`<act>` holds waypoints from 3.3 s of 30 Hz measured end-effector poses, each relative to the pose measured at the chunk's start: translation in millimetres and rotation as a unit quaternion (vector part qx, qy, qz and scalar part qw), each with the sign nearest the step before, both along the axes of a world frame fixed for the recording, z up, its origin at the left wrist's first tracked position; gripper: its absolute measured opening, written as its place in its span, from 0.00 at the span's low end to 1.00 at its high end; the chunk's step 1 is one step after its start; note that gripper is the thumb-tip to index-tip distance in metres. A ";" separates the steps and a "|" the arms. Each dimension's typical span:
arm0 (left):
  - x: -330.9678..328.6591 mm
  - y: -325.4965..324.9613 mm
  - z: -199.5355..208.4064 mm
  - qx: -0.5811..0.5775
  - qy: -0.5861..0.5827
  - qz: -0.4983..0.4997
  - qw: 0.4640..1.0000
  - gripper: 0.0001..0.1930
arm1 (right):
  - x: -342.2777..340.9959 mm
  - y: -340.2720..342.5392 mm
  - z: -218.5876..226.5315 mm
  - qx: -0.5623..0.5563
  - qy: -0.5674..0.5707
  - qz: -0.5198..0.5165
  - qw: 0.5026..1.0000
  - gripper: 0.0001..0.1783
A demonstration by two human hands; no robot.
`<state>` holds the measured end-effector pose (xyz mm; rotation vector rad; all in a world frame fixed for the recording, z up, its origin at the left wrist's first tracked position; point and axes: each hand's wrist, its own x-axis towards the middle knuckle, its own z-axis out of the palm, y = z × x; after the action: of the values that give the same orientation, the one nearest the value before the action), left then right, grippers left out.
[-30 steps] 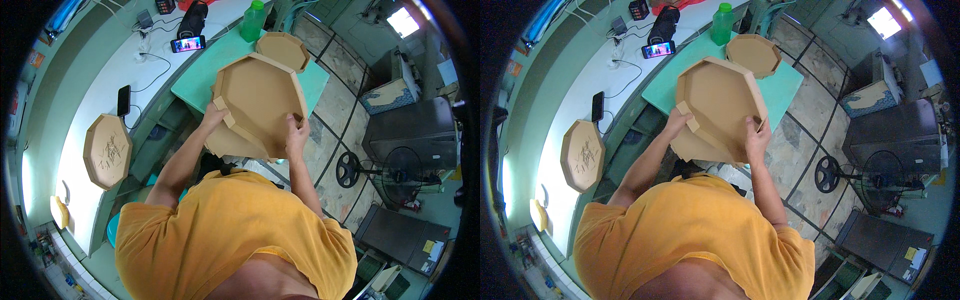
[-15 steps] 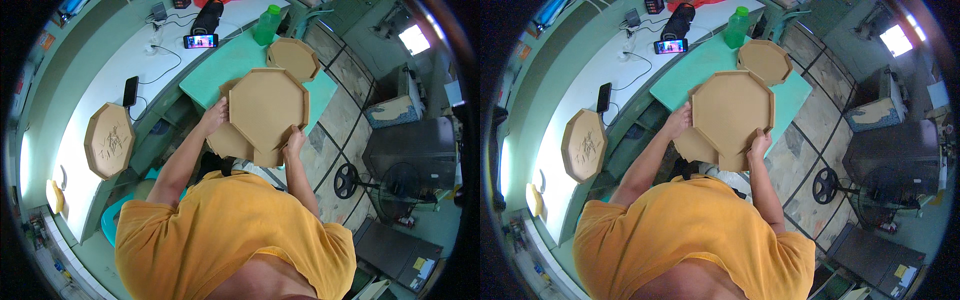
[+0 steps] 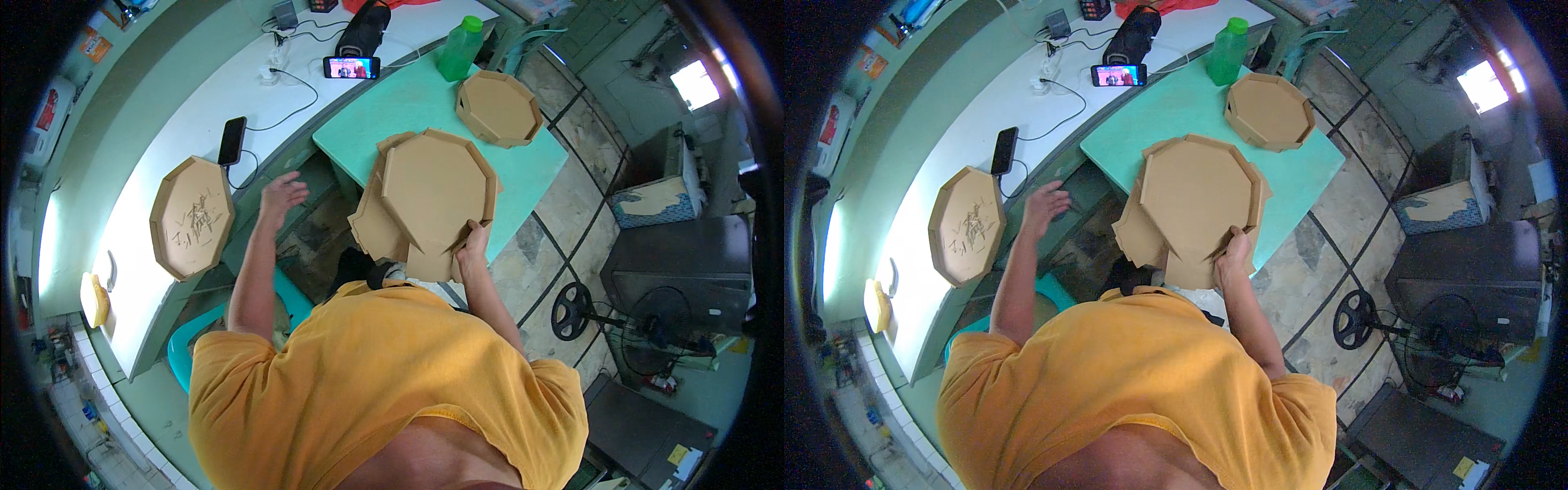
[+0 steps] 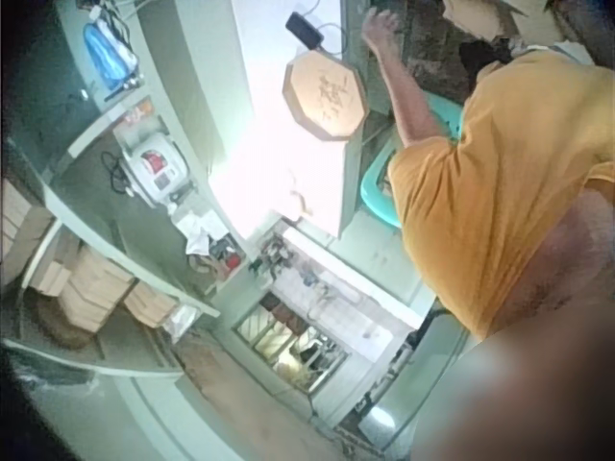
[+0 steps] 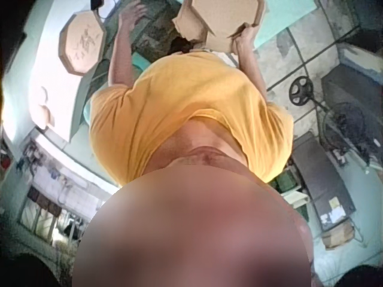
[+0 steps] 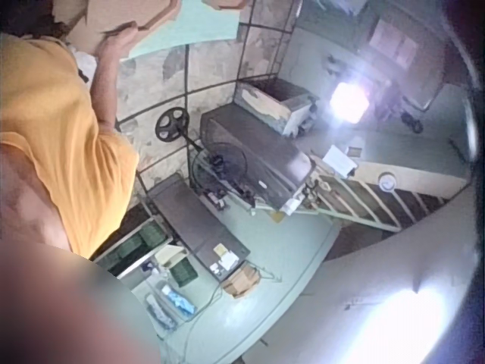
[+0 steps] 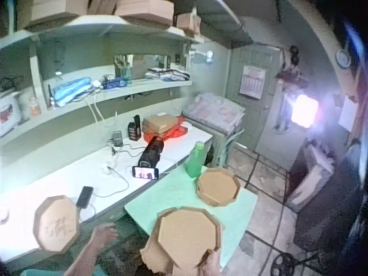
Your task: The person assembles flat cardboard pizza boxes by folding the side flaps and tucking them into slots to form a box shape. The person repeats this process for multiple boxes, stacking the finished ones on the table.
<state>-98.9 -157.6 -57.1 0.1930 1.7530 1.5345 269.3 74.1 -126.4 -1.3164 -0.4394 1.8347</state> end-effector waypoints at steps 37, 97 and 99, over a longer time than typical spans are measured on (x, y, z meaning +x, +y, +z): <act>-149.8 -144.6 -25.6 -0.172 0.451 0.347 0.804 0.18 | 38.0 -30.4 1.1 0.078 -0.171 0.034 0.982 0.34; 163.3 118.5 -77.9 0.047 0.647 -0.485 0.587 0.11 | 29.9 -28.9 2.0 0.700 -0.464 0.381 0.386 0.12; 163.5 119.7 -72.1 0.035 0.661 -0.484 0.571 0.10 | 23.2 -28.7 0.7 0.708 -0.438 0.379 0.404 0.10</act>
<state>64.6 -38.0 -129.2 2.3993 1.8038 0.3939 292.5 45.4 -125.7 -0.4929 -2.7159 0.2739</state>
